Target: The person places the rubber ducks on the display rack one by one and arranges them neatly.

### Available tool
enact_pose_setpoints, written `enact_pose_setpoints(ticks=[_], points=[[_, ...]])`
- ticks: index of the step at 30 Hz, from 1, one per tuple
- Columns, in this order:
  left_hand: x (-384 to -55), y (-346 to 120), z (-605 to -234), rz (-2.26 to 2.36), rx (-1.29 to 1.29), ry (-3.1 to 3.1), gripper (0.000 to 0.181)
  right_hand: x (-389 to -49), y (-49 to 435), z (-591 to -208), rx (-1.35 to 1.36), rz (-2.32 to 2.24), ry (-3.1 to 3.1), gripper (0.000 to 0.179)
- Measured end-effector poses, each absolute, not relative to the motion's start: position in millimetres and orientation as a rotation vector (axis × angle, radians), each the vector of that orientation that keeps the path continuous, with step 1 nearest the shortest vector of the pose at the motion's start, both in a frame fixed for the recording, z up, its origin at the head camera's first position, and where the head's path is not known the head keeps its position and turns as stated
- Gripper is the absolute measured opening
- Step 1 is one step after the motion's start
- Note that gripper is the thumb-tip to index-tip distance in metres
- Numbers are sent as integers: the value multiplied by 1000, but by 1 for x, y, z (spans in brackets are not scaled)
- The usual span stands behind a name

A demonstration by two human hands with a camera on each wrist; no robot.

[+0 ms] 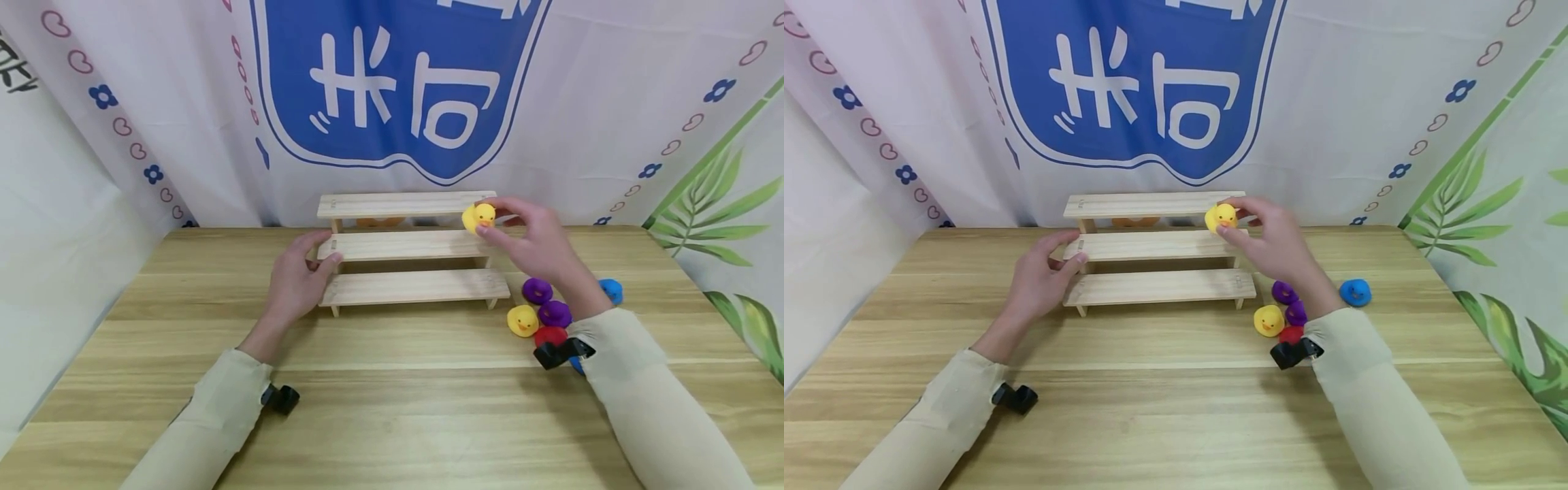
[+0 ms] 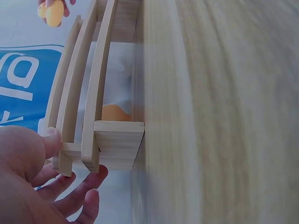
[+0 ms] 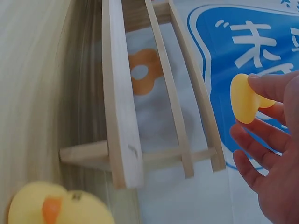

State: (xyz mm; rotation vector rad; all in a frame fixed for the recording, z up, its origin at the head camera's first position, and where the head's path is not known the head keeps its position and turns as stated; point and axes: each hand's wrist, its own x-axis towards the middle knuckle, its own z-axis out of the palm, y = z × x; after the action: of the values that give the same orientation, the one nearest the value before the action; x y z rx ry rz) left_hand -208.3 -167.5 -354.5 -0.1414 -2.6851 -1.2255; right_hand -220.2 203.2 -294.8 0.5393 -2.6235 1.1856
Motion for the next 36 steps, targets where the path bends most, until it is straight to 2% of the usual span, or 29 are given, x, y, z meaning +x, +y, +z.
enact_pose_setpoints(ticks=[36], points=[[-208, -167, -356, -1232, -160, -2672, 51, -259, 108, -285, 779, 1284, -2679, 43]])
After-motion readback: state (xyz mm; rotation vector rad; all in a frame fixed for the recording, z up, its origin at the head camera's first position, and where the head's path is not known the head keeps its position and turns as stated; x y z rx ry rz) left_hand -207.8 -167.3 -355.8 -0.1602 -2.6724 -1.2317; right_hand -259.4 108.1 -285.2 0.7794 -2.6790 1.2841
